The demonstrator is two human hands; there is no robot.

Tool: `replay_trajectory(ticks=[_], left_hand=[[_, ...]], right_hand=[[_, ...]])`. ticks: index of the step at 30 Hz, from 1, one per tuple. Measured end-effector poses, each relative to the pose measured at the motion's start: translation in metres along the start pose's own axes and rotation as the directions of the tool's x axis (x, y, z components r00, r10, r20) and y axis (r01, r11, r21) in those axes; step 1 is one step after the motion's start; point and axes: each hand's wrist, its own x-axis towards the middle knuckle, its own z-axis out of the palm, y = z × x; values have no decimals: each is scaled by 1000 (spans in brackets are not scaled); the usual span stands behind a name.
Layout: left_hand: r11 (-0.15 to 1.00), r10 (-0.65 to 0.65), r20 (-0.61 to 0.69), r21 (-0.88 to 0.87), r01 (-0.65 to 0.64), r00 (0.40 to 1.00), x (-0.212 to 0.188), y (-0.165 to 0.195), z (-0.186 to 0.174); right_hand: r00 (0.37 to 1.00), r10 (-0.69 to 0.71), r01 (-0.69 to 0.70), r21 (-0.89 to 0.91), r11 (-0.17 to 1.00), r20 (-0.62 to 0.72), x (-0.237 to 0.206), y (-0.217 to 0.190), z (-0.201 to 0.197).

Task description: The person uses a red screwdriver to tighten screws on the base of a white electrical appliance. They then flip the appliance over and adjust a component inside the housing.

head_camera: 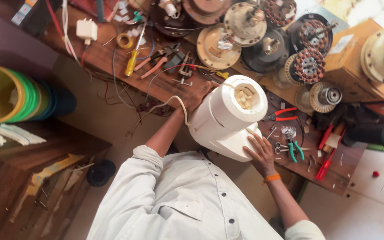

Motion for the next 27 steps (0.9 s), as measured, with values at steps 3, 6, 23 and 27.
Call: replay_trajectory(ticks=[3, 6, 23, 27], left_hand=[[1000, -23, 33, 17, 22, 999, 15, 2, -3], [999, -32, 49, 32, 30, 998, 28, 3, -5], [985, -73, 29, -153, 76, 997, 99, 17, -14], [973, -79, 48, -212, 87, 996, 94, 14, -14]], right_hand=[[996, 84, -84, 0, 996, -2, 9, -9, 15], [992, 116, -117, -24, 993, -46, 16, -12, 24], [968, 123, -89, -160, 983, 217, 35, 33, 23], [925, 190, -126, -207, 970, 328, 35, 28, 14]])
